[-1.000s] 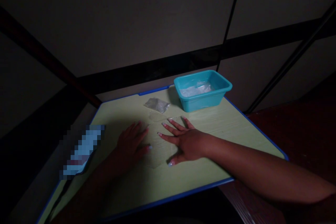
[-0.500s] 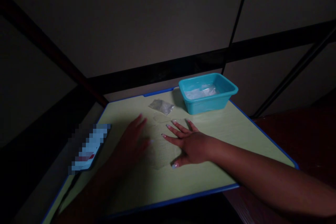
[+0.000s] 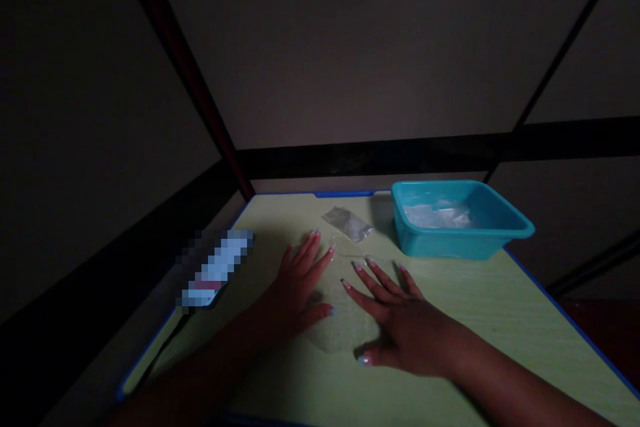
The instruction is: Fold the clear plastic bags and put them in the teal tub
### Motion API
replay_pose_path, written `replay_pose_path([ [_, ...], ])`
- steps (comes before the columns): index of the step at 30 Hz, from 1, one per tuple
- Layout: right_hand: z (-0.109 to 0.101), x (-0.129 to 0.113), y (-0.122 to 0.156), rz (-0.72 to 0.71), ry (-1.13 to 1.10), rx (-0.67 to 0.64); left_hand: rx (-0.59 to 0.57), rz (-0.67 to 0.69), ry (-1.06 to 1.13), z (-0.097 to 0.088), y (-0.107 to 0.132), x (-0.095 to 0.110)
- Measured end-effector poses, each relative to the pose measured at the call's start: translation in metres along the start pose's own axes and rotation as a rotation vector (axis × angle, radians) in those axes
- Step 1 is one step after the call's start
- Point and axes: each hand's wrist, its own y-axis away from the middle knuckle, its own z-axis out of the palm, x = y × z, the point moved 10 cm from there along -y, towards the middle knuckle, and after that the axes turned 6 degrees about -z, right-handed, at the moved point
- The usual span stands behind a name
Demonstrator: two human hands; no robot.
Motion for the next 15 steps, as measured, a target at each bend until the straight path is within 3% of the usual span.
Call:
replay_pose_path([
  [4, 0.003, -0.002, 0.001, -0.004, -0.013, -0.034, 0.074, 0.023, 0.0, -0.005, 0.002, 0.001],
  [10, -0.001, -0.004, 0.0, 0.002, -0.002, -0.037, -0.023, -0.04, -0.058, 0.012, 0.003, -0.008],
  [12, -0.007, -0.005, -0.001, -0.002, 0.012, 0.0, 0.118, -0.123, -0.063, -0.004, 0.003, -0.019],
  [15, -0.017, -0.008, -0.001, -0.008, 0.038, 0.076, 0.484, -0.189, -0.047, -0.047, 0.013, -0.028],
])
